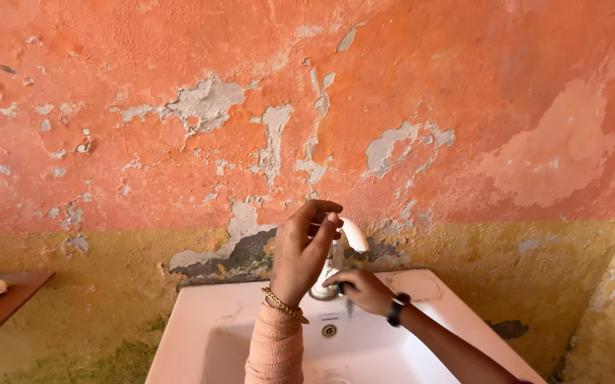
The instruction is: The person scrubs a white wall-mounted sink with a patterned cloth, focusing on the basin, rim, and faucet area. The person repeatedly wipes the same surfaces and occasionally rinses the cloth under the tap.
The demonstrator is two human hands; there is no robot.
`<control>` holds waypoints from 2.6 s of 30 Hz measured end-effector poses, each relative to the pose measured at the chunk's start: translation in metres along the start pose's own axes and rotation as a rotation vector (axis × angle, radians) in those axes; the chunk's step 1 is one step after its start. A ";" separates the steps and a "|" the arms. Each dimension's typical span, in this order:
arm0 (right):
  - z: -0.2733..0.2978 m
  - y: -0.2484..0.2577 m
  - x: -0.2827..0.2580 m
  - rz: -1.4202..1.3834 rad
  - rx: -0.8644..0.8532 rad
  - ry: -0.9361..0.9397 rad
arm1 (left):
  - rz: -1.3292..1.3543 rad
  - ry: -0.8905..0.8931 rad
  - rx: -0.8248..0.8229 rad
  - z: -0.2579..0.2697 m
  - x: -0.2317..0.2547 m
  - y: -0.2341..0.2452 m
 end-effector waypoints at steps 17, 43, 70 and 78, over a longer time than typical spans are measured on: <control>-0.088 0.018 0.098 -1.208 0.896 0.014 | -0.129 0.002 0.033 -0.008 -0.023 -0.012; -0.055 -0.001 0.046 0.299 0.530 0.097 | -0.130 -0.083 0.022 -0.006 -0.010 -0.025; 0.006 0.135 -0.013 -0.545 0.243 0.088 | -0.265 -0.295 -0.329 0.008 -0.095 -0.079; 0.016 0.083 -0.083 0.482 0.343 0.006 | -0.263 -0.209 -0.313 0.005 -0.083 -0.068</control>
Point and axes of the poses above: each hand's wrist, its own z-axis away from the middle knuckle, its own y-axis out of the back of the hand, x = y × z, the point moved 4 cm from there along -z, towards the middle knuckle, and after that the axes turned 5 degrees about -y, right-handed, at the moved point
